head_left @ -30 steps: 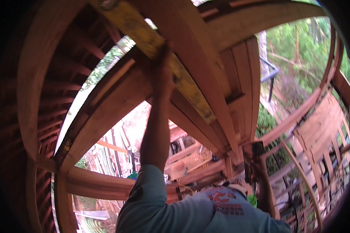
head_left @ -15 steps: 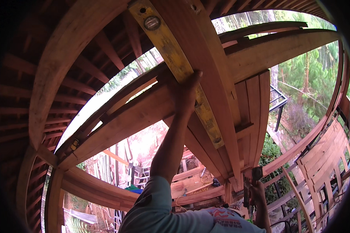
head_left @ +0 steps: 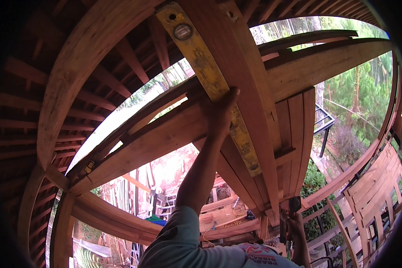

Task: The person uses a pneumatic nail gun to fasten wooden beams in a curved roof framework, then uses a hand axe to shape a small wooden block. The work occurs on a partially built wooden structure with visible framing and tools.

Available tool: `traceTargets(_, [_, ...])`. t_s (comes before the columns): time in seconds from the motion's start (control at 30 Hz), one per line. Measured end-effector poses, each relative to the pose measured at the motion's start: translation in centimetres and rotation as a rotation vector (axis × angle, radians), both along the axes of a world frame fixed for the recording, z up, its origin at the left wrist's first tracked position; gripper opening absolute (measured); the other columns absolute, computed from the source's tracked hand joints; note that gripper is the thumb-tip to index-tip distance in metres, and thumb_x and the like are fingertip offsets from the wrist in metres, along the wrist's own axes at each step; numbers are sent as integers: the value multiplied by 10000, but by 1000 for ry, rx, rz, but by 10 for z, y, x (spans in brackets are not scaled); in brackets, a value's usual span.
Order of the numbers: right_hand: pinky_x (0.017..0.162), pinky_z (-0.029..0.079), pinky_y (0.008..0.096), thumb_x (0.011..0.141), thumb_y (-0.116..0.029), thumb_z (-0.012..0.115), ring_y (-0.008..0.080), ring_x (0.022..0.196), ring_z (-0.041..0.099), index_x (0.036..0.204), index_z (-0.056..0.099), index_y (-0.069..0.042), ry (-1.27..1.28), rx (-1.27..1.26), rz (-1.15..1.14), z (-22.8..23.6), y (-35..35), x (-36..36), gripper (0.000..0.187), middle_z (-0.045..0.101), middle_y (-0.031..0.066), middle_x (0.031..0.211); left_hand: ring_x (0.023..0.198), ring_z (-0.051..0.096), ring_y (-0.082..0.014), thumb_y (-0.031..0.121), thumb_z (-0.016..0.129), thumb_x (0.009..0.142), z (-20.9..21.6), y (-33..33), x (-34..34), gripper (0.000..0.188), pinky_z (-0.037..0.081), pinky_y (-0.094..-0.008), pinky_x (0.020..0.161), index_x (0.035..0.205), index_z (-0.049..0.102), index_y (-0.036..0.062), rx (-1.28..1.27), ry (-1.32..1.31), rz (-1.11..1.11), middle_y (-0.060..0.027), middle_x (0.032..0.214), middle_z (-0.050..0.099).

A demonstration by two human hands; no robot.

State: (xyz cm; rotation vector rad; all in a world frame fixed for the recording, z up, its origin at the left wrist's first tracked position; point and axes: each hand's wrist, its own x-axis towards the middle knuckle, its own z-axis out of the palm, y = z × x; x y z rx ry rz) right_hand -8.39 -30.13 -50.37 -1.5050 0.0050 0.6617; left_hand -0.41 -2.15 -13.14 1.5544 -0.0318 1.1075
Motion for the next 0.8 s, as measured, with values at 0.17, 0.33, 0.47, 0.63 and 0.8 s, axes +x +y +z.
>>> traceTargets(0.17, [353, 314, 310, 899, -201, 725, 107, 389, 465, 801, 619, -82, 13, -10, 15, 1, 0, 0, 187, 478, -17, 523, 1040, 610, -208, 22, 809, 816, 0, 2, 0, 660, 541, -334, 893, 1334, 401, -20, 4, 13, -15, -127, 1170, 562])
traceTargets(0.33, [358, 319, 305, 897, -210, 730, 103, 386, 450, 806, 620, -87, -18, -19, 19, -17, -1, 2, 188, 472, -27, 523, 1061, 603, -219, 30, 803, 822, 0, 0, -1, 671, 529, -355, 926, 1343, 383, -13, -30, 17, -41, -130, 1176, 558])
traceTargets(0.47, [379, 336, 296, 894, -214, 736, 98, 399, 466, 793, 617, -91, 25, 4, -7, -8, -1, 0, 198, 482, -33, 533, 1061, 599, -222, 44, 806, 820, 1, 1, -2, 660, 526, -363, 926, 1332, 391, -1, -4, 18, -41, -127, 1172, 557])
traceTargets(0.63, [370, 333, 288, 898, -214, 732, 100, 402, 481, 786, 615, -92, 58, -11, 40, 7, -1, 0, 202, 494, -29, 542, 1031, 606, -209, 52, 806, 822, -1, 1, -2, 636, 527, -350, 901, 1315, 407, 3, 23, -3, -38, -118, 1154, 564])
traceTargets(0.8, [385, 341, 293, 905, -222, 727, 100, 416, 489, 787, 620, -85, 57, -17, 54, 0, 2, 1, 211, 500, -26, 546, 989, 620, -197, 54, 810, 820, 0, 3, -1, 606, 533, -338, 878, 1290, 432, -3, 33, 1, -61, -107, 1123, 583])
